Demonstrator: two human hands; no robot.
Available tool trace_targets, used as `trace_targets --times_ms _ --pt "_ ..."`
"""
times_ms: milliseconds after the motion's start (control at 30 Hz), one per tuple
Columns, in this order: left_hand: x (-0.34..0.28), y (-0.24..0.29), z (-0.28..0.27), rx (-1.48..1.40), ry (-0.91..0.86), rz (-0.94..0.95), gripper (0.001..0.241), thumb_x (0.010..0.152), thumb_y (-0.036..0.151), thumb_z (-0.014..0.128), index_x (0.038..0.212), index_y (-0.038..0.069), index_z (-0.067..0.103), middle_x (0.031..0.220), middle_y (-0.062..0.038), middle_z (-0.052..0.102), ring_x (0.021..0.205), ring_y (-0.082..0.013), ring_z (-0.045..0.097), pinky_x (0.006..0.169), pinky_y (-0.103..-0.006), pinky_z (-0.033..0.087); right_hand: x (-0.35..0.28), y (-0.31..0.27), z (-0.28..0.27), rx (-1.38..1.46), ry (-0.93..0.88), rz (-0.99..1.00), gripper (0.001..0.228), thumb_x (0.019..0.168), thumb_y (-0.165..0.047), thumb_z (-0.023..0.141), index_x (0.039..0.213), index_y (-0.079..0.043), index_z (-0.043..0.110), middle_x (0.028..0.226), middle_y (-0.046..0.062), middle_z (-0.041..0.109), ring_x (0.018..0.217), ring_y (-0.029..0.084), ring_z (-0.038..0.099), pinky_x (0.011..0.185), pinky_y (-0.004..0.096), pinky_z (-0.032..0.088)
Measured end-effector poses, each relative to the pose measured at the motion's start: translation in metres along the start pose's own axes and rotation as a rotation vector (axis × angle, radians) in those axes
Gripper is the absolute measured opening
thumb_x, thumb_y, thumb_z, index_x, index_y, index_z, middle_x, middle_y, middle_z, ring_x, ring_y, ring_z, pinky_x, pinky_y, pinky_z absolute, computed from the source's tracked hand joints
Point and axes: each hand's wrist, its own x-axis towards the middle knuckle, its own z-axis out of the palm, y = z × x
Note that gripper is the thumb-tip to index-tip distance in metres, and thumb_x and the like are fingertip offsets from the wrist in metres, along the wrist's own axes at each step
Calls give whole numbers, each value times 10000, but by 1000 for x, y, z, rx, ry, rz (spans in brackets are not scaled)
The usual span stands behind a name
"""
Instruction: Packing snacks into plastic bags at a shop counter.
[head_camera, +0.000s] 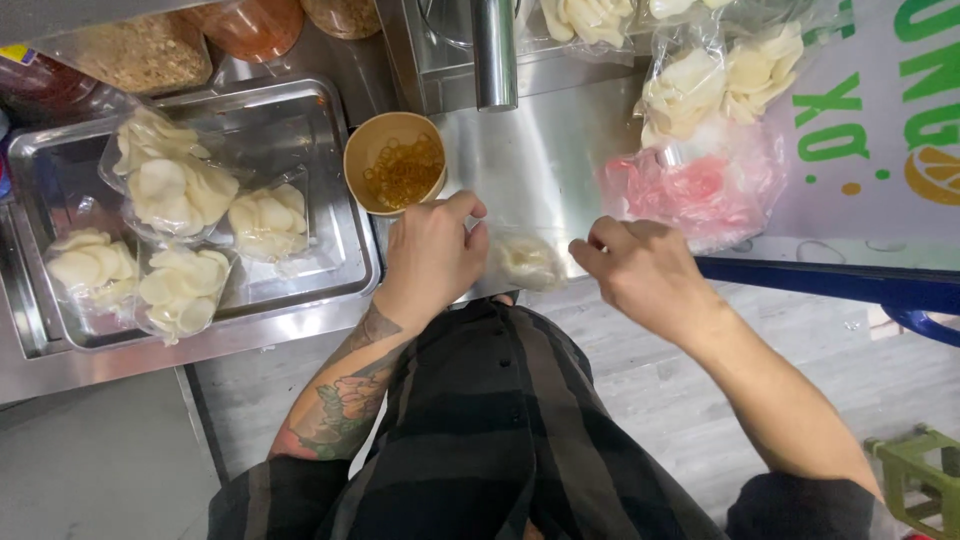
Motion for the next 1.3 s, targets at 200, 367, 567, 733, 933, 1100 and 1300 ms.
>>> trace_targets --times_ms 200,367,567,733,933,1100,1300 --pt "-7 4 8 -52 -9 -59 65 866 133 731 837 75 734 579 -107 681 545 -320 685 552 -436 538 4 5 3 -10 -57 93 194 756 -19 721 938 -79 742 854 85 616 706 277 657 613 412 531" --pt "-10 -3 23 -56 77 -66 70 868 136 722 854 68 724 580 -98 676 518 -304 678 525 -438 527 10 -2 -2 82 -31 143 236 778 -8 713 997 -78 766 991 115 632 829 300 666 697 417 538" --pt "-4 -3 27 -31 74 -81 91 878 154 712 892 66 729 603 -117 688 536 -318 686 557 -449 541 24 -21 -24 217 -39 43 324 733 -37 743 1051 -82 785 1293 214 559 1219 395 538 1005 522 415" --pt "-2 -3 28 -42 72 -112 176 876 187 723 1012 75 726 645 -110 708 604 -326 712 597 -463 546 25 -22 -4 184 -66 -27 249 674 -96 811 921 -106 784 1408 202 504 1401 421 392 1170 685 200" --pt "-11 -2 14 -53 -124 -159 742 760 193 771 1399 -16 459 592 -133 674 596 -372 703 622 -494 553 22 -15 12 221 -24 26 153 696 -81 814 844 -87 777 1454 218 471 1429 460 360 1184 676 227" --pt "-20 -9 24 -201 -73 -138 660 754 42 668 1391 16 496 625 -142 675 614 -350 728 669 -460 589 18 -10 15 292 5 117 134 755 -68 791 888 -65 778 1427 261 511 1307 455 476 1073 544 391" --pt "-29 -16 35 -162 21 -88 618 778 45 695 1368 20 513 629 -118 665 610 -334 711 637 -436 565 17 -9 18 255 46 159 118 780 -43 765 893 -74 784 1243 141 660 1143 331 623 945 460 483"
